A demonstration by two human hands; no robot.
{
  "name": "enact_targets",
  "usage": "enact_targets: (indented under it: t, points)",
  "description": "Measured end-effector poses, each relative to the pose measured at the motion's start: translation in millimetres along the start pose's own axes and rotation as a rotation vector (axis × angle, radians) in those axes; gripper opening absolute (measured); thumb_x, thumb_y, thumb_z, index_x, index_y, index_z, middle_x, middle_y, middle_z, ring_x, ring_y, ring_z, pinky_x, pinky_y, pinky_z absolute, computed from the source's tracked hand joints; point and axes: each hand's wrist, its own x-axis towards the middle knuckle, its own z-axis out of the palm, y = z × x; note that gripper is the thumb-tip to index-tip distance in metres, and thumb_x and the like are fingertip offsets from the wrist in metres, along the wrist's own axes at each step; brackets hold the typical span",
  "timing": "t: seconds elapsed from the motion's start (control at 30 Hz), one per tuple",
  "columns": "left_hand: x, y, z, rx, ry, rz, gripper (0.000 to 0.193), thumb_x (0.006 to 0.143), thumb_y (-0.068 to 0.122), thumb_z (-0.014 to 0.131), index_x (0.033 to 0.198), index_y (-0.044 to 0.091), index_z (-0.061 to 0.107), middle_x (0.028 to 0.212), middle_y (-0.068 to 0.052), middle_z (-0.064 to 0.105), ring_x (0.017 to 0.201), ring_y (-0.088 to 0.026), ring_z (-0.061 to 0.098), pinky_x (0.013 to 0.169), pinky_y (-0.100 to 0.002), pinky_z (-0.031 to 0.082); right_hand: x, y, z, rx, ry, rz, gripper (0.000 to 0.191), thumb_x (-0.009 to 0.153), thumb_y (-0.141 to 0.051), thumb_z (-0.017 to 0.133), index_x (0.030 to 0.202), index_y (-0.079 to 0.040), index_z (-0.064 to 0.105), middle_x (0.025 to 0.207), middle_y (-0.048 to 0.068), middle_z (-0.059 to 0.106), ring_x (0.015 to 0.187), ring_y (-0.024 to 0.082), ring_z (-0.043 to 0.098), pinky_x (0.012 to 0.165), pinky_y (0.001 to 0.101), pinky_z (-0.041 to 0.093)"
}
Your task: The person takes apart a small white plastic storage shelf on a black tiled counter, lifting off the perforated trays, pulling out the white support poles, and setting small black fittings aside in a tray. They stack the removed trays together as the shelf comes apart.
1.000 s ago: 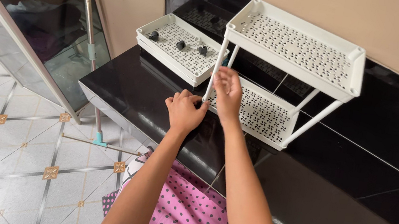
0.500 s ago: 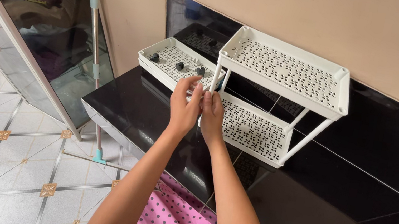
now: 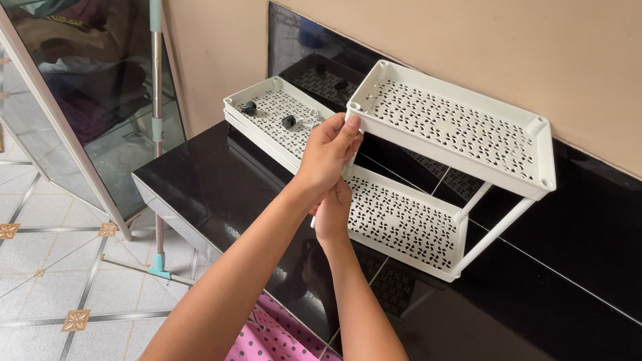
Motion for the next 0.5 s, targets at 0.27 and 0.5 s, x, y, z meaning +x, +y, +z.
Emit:
enact_targets:
  t: [0.27,0.5]
  points:
    - [5,10,-3,0.089,0.000,-0.110,0.038,0.106,0.040,0.052,0.110,0.005,0.066,0.072,0.005,0.055,0.060,-0.002,0.042,0.055,-0.021,0.035,-13,-11,7,0.252,-0.097,0.103,0.045,0.114,-0.043,0.039,0.086,-0.010,0.049,0.061,-0.005,0.043,0.047,0.005,0.039,0.045,0.0238,0.034]
    - [19,0,-39,0.203,0.154,0.021,0.044,0.108,0.044,0.046,0.125,0.006,0.063,0.086,0.002,0.053,0.071,-0.006,0.046,0.062,-0.023,0.043,-15,-35,14,-0.237,-0.045,0.318,0.047,0.106,-0.048,0.043,0.089,-0.006,0.054,0.062,0.004,0.054,0.051,0.015,0.054,0.053,0.0326,0.050]
